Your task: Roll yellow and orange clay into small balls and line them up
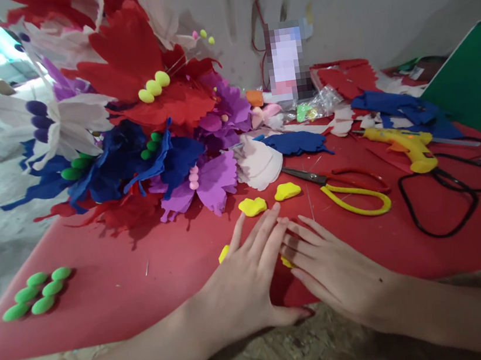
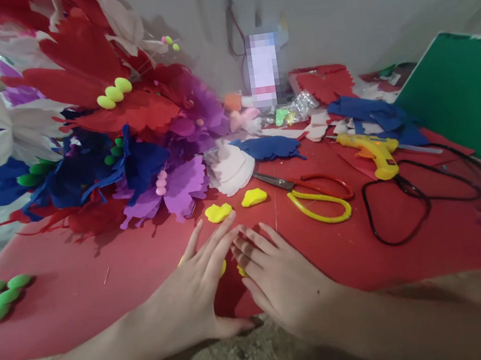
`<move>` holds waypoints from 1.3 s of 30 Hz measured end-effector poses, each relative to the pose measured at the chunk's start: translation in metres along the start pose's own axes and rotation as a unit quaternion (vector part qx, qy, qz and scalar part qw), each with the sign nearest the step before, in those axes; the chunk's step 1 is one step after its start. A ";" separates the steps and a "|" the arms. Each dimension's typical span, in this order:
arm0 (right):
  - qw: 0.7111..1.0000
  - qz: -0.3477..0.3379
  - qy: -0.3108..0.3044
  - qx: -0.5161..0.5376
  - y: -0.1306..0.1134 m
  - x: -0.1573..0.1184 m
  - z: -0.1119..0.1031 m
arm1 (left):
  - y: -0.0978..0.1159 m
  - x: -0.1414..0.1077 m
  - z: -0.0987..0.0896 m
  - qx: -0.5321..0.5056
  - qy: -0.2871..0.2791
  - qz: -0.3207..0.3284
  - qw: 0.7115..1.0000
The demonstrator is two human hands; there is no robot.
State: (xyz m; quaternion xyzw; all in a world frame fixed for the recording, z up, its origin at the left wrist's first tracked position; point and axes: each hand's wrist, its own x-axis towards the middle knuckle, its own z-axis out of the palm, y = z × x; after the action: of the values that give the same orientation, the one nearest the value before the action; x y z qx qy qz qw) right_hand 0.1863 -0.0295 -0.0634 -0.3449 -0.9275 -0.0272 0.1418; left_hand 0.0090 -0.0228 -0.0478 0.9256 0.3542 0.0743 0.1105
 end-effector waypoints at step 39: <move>0.983 0.024 0.118 0.137 0.014 -0.011 0.001 | -0.038 -0.045 0.000 0.056 -0.069 -0.043 0.995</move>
State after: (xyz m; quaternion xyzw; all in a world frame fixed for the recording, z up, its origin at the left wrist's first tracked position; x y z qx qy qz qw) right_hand 0.2032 -0.0261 -0.0683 -0.3384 -0.8909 0.0626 0.2964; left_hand -0.0486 -0.0250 -0.0602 0.9171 0.3892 -0.0144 0.0853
